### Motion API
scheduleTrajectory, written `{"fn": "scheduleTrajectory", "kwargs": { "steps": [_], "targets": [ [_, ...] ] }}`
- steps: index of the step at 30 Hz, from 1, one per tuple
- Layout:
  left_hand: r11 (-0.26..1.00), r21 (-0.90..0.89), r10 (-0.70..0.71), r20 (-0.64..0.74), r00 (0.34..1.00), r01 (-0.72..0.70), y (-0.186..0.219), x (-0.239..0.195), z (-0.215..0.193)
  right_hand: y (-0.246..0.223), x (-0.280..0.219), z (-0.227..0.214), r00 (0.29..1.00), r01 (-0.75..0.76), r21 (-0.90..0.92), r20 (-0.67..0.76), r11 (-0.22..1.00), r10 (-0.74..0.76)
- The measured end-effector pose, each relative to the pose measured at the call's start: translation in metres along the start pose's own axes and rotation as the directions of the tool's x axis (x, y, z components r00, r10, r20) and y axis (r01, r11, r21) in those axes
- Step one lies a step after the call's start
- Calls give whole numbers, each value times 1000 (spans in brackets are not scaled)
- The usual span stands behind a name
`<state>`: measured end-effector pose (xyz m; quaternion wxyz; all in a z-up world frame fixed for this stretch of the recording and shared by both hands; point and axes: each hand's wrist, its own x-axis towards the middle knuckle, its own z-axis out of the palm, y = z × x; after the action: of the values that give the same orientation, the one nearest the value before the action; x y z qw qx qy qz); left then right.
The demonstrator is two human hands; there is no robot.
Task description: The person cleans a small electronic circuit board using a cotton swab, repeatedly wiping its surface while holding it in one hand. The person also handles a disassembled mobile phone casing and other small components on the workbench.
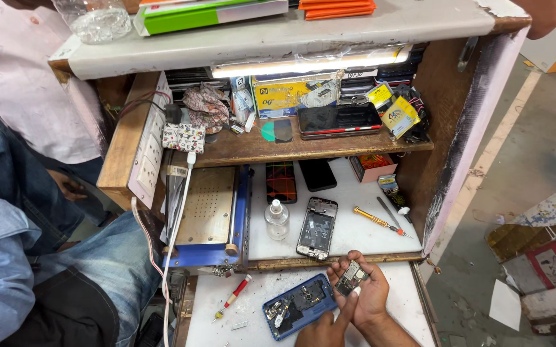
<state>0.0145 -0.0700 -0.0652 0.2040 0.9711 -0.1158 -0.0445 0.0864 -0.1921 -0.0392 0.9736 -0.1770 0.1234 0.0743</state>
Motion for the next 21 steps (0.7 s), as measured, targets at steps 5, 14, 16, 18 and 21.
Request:
{"fn": "scheduleTrajectory", "kwargs": {
  "steps": [5,14,16,18,21],
  "targets": [
    [991,-125,39,-125,991,-55,8,-5,-36,2,2,-3,1000,-4,-11,27,1000,4],
    [964,-8,253,-265,930,-265,14,-11,-32,0,7,-23,994,-44,-28,101,999,46],
    [990,-125,47,-114,992,-62,9,-4,-25,-2,10,-19,990,-50,-41,132,998,55],
    [992,-95,64,-199,978,-84,9,-6,-19,0,11,-18,989,-31,-36,140,999,36],
    [974,34,220,-345,912,-222,10,-5,-15,-3,9,-19,982,-57,-20,177,998,59]
  ]
}}
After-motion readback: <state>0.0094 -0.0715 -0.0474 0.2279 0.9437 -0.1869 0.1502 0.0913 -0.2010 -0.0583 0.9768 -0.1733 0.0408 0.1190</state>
